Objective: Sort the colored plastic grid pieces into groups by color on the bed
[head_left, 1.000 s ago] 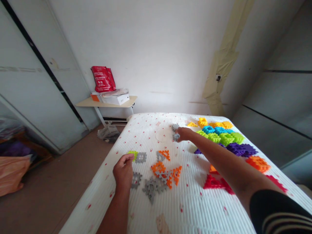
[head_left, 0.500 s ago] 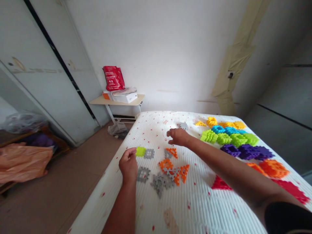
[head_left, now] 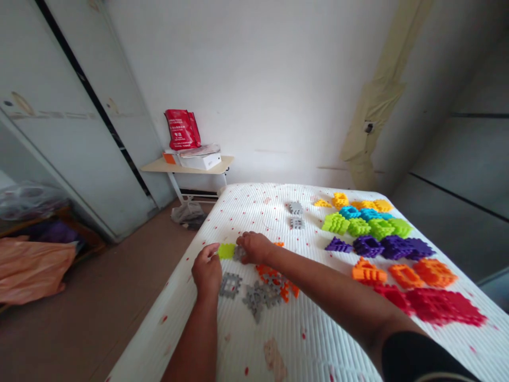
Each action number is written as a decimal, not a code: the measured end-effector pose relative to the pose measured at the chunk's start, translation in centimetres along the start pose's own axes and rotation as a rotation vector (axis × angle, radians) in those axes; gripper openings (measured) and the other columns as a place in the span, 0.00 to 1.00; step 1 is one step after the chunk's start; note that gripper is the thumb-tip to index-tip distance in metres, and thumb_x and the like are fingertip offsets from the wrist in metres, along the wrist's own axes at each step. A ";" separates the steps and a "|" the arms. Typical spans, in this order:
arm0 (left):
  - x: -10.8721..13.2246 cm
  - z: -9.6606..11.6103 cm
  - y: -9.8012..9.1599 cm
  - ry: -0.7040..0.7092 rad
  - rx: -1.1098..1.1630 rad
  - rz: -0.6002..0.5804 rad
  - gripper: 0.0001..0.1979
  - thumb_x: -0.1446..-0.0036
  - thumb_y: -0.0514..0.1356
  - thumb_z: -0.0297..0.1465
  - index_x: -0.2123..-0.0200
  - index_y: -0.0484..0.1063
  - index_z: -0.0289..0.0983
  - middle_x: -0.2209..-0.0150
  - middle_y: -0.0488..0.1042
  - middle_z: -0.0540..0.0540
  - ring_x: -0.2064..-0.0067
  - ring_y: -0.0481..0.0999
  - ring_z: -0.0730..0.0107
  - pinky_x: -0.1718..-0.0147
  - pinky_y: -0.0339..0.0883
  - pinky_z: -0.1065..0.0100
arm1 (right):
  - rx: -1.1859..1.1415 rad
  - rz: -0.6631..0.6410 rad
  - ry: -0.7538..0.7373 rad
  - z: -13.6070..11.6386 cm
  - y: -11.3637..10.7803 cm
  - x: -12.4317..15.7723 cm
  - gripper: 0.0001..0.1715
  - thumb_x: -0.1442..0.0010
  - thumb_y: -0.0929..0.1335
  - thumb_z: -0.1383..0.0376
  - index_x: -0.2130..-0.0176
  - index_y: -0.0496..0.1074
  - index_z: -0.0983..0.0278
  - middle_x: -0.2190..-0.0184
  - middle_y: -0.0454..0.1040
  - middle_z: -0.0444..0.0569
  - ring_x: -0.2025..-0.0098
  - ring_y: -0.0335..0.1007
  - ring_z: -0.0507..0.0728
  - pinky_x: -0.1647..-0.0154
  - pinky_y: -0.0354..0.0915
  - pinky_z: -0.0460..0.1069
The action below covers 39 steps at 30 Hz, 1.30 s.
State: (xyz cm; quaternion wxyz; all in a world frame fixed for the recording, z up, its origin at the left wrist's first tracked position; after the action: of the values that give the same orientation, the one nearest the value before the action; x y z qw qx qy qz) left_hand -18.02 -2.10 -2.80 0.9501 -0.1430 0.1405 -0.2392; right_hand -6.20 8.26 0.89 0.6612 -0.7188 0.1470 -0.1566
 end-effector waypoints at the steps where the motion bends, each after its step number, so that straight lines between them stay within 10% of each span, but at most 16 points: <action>1: 0.0 -0.1 0.0 -0.003 0.006 0.000 0.15 0.59 0.53 0.26 0.67 0.76 0.39 0.63 0.77 0.45 0.60 0.75 0.59 0.54 0.66 0.57 | -0.012 0.008 0.014 0.5 -0.5 0.2 0.28 0.52 0.72 0.58 0.52 0.68 0.64 0.55 0.71 0.55 0.55 0.68 0.61 0.59 0.66 0.51; 10: -0.6 -1.4 0.6 -0.031 0.094 -0.017 0.16 0.59 0.53 0.29 0.66 0.76 0.36 0.63 0.77 0.42 0.57 0.74 0.58 0.51 0.64 0.57 | -0.063 0.082 0.299 13.3 -6.1 5.0 0.31 0.54 0.73 0.67 0.49 0.69 0.63 0.54 0.72 0.51 0.56 0.70 0.56 0.56 0.63 0.47; 17: -0.6 -1.7 0.7 -0.063 0.094 -0.008 0.15 0.59 0.54 0.29 0.68 0.76 0.37 0.65 0.77 0.44 0.59 0.75 0.60 0.52 0.65 0.58 | -0.054 0.072 0.400 18.4 -4.4 8.1 0.29 0.54 0.73 0.67 0.51 0.71 0.61 0.56 0.74 0.49 0.59 0.72 0.56 0.60 0.64 0.46; 27: -0.7 -2.0 0.9 -0.037 0.084 -0.030 0.15 0.59 0.53 0.31 0.67 0.75 0.37 0.65 0.77 0.43 0.60 0.75 0.60 0.53 0.65 0.58 | -0.118 -0.012 0.191 14.1 -3.5 6.0 0.24 0.54 0.72 0.67 0.54 0.74 0.59 0.57 0.73 0.48 0.56 0.70 0.56 0.56 0.63 0.48; 32: -0.2 -0.9 0.5 -0.037 0.055 -0.027 0.15 0.58 0.53 0.30 0.67 0.75 0.36 0.65 0.77 0.42 0.60 0.75 0.59 0.53 0.65 0.57 | -0.560 -0.247 0.012 9.8 -4.3 5.0 0.24 0.48 0.67 0.66 0.50 0.71 0.57 0.62 0.74 0.44 0.61 0.70 0.52 0.63 0.64 0.44; 39: 2.2 2.6 1.2 0.333 0.003 -0.208 0.13 0.51 0.55 0.36 0.65 0.75 0.38 0.62 0.77 0.45 0.58 0.74 0.61 0.53 0.65 0.59 | -0.582 -0.258 0.117 8.6 -4.5 5.1 0.24 0.52 0.68 0.64 0.53 0.73 0.66 0.66 0.74 0.47 0.68 0.67 0.50 0.71 0.62 0.42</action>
State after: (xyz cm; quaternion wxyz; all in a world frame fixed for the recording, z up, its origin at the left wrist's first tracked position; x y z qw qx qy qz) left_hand -14.83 -1.65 -1.20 0.8841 -0.1139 0.2797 -0.3565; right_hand 2.06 14.28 4.84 0.3929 -0.8802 0.1309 -0.2316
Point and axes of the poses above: each hand's wrist, its own x-axis away from the middle knuckle, its own y-axis out of the palm, z = x × y, the point moved 3 cm from there along -x, towards the middle knuckle
